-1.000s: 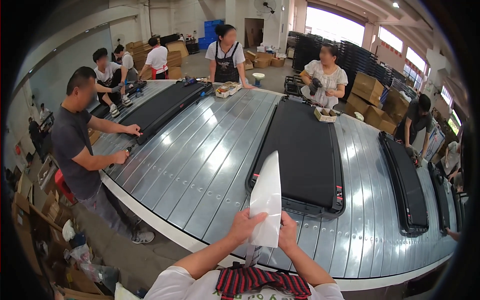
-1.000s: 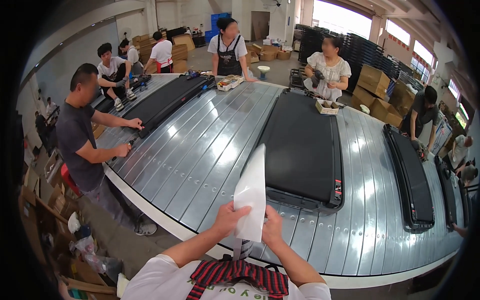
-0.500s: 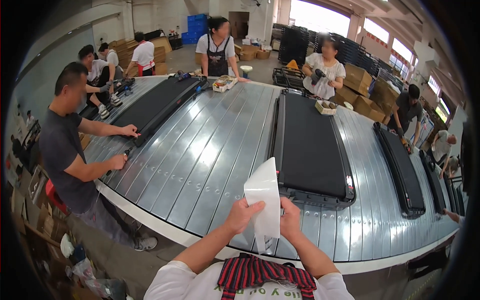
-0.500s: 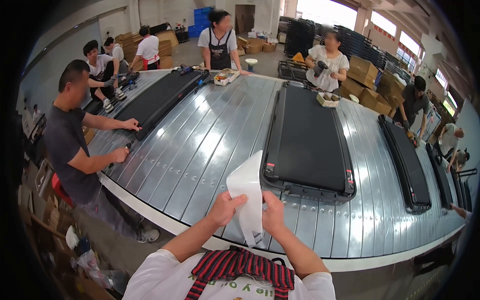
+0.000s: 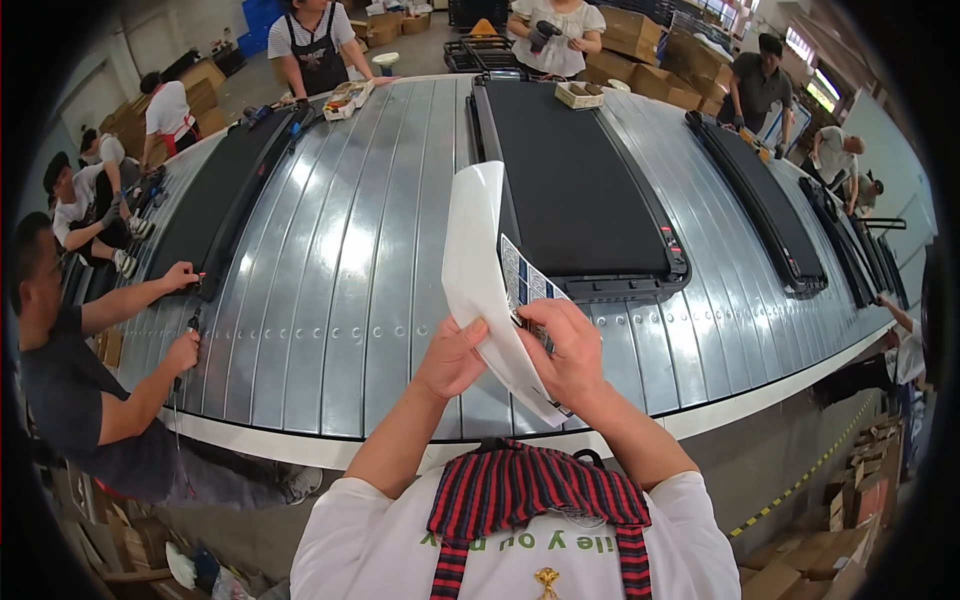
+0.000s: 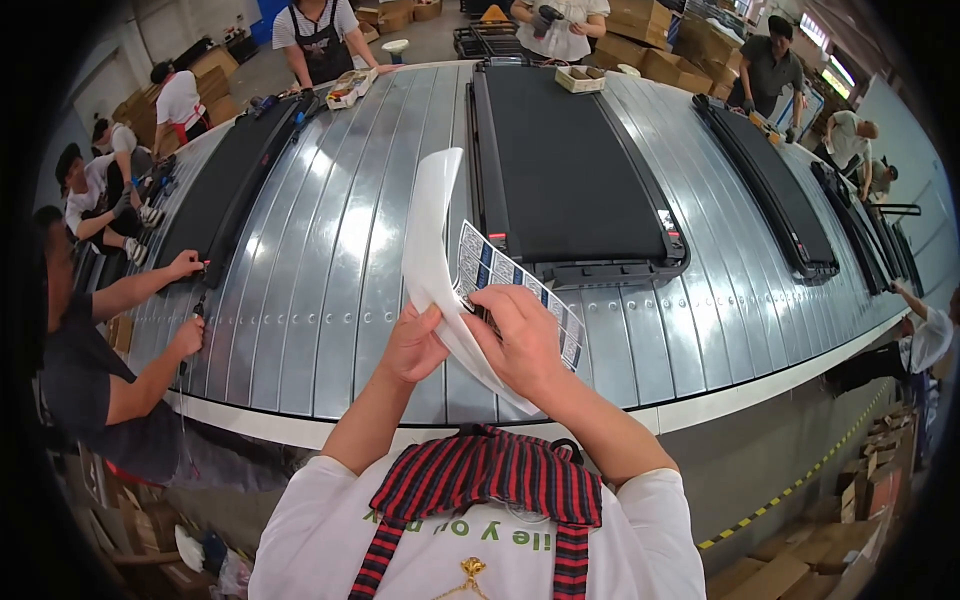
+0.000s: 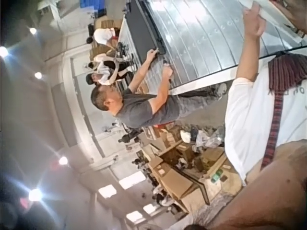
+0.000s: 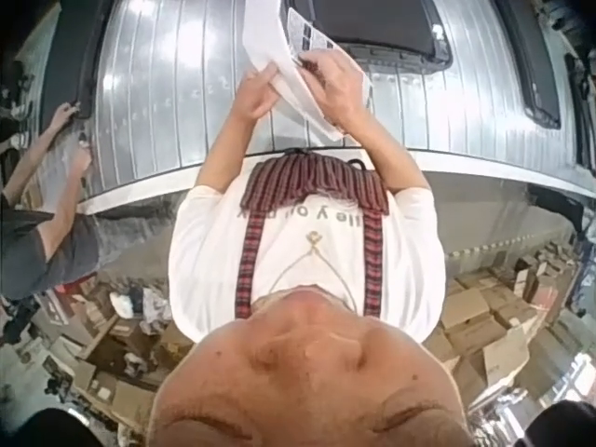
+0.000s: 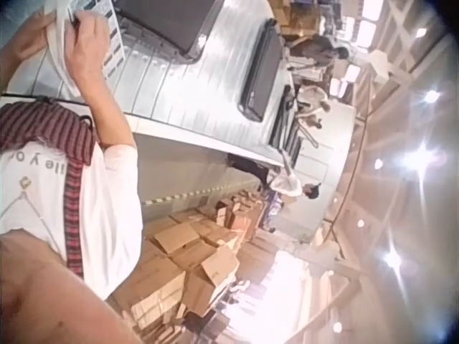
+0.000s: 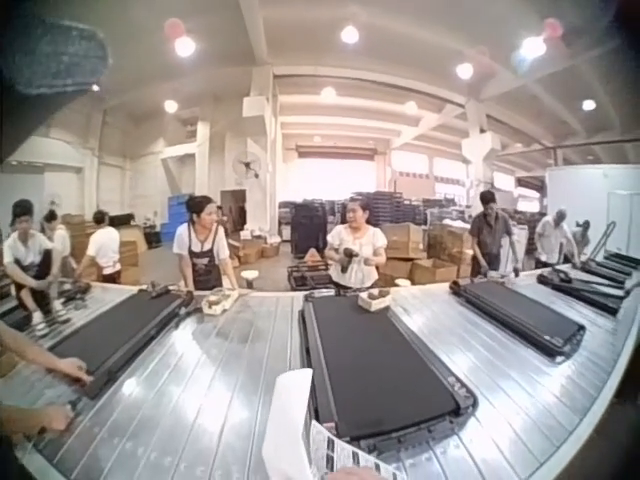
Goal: Apply warning and QR code stickers onto treadmills on an assembly line.
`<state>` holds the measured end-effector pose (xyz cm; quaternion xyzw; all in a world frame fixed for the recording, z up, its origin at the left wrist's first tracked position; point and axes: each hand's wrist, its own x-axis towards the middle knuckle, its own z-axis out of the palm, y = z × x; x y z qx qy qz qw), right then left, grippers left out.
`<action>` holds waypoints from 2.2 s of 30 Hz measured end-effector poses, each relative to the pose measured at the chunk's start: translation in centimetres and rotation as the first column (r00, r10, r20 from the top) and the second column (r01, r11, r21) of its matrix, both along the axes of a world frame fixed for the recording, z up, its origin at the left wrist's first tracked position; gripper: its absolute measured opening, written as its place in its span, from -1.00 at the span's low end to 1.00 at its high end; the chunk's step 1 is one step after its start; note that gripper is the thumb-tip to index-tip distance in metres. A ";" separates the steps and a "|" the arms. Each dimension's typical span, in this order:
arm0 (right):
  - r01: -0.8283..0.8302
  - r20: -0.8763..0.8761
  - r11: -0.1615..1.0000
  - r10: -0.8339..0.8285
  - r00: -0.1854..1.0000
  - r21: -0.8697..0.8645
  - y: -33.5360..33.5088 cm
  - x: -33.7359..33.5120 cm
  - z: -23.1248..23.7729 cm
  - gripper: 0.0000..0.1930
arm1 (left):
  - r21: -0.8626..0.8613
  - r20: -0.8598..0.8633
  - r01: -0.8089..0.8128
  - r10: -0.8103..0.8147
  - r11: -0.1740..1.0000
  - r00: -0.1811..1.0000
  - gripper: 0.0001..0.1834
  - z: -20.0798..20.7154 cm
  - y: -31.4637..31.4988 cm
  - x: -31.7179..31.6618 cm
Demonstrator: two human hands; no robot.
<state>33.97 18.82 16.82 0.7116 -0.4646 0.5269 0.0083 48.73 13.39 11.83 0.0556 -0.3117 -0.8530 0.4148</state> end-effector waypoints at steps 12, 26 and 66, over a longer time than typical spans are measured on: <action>-0.067 0.139 0.973 0.037 0.990 0.221 -1.5 0.1 -1.1 -0.86 | 0.090 0.021 0.015 -0.017 0.996 1.000 -0.67 -0.9 -1.4 0.1; -0.409 0.693 0.811 0.007 0.721 0.418 -3.1 1.3 -4.1 -0.88 | 0.110 0.118 -0.054 0.041 0.992 0.992 -0.64 -2.0 -2.1 2.4; 0.049 0.041 0.980 -0.058 0.997 0.195 0.4 -5.6 1.2 -0.24 | -0.331 0.637 -0.256 0.416 0.908 0.649 -0.68 2.7 0.2 2.3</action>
